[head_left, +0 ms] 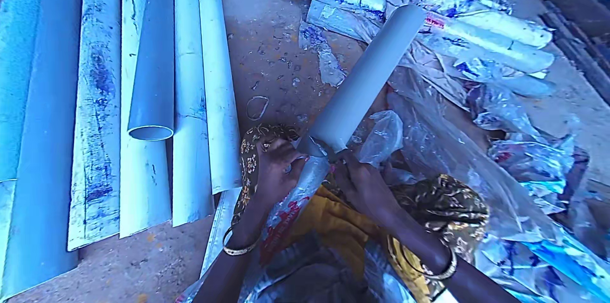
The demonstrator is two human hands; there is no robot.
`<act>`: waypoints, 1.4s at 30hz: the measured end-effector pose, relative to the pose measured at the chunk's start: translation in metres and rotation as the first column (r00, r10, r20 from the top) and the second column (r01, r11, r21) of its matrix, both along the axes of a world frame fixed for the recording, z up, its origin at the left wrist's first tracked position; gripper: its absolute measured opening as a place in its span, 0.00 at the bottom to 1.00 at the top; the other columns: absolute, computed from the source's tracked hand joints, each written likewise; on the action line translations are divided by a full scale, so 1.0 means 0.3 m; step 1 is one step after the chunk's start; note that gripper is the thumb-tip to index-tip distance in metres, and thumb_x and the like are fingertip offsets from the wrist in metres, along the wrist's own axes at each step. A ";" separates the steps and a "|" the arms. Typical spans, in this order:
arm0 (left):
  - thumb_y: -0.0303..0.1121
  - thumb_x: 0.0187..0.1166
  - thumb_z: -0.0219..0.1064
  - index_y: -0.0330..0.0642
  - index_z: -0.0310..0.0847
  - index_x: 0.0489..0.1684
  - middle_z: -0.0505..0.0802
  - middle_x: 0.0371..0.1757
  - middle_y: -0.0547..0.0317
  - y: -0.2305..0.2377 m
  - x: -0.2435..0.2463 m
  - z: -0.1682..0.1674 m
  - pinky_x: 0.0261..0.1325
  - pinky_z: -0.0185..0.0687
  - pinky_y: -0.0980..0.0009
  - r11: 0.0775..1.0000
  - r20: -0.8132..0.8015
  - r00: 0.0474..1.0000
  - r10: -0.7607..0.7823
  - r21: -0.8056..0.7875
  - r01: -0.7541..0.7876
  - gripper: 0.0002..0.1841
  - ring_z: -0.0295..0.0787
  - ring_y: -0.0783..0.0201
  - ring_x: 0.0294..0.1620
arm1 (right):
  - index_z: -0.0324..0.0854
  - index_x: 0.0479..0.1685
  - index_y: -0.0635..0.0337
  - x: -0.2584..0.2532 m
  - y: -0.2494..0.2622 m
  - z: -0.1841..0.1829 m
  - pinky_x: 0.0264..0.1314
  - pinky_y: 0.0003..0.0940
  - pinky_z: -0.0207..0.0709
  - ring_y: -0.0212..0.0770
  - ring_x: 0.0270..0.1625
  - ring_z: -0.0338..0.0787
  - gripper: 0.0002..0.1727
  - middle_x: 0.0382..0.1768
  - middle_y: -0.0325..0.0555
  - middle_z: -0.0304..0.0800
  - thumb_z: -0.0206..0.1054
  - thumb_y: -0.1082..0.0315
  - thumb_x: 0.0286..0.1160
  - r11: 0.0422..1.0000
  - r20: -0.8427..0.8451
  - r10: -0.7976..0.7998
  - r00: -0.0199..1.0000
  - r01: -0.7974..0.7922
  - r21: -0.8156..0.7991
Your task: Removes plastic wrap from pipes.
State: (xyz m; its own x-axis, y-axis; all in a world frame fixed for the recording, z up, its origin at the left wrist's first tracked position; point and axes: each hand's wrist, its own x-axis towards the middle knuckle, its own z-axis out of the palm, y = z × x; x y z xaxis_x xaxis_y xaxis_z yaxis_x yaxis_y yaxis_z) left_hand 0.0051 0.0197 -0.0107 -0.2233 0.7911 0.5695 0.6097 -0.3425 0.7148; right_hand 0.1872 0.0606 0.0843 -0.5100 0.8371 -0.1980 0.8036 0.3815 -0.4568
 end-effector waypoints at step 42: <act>0.34 0.77 0.67 0.46 0.97 0.32 0.94 0.29 0.62 0.016 -0.065 -0.018 0.72 0.55 0.51 0.998 -0.062 0.996 -0.063 -0.017 0.062 0.10 0.87 0.63 0.44 | 0.81 0.16 0.58 -0.100 0.419 0.014 0.20 0.44 0.63 0.48 0.18 0.80 0.18 0.11 0.45 0.73 0.62 0.60 0.74 0.473 0.291 0.779 0.555 -0.826 0.306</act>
State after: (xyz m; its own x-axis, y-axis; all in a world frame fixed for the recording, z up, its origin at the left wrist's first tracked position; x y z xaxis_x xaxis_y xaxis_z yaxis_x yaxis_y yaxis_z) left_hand -0.0145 0.0246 -0.0163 -0.1377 0.8110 0.5686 0.6311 -0.3706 0.6814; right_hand 0.1572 0.1861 0.0884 -0.9942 0.0801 -0.0715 0.0847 0.9944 -0.0632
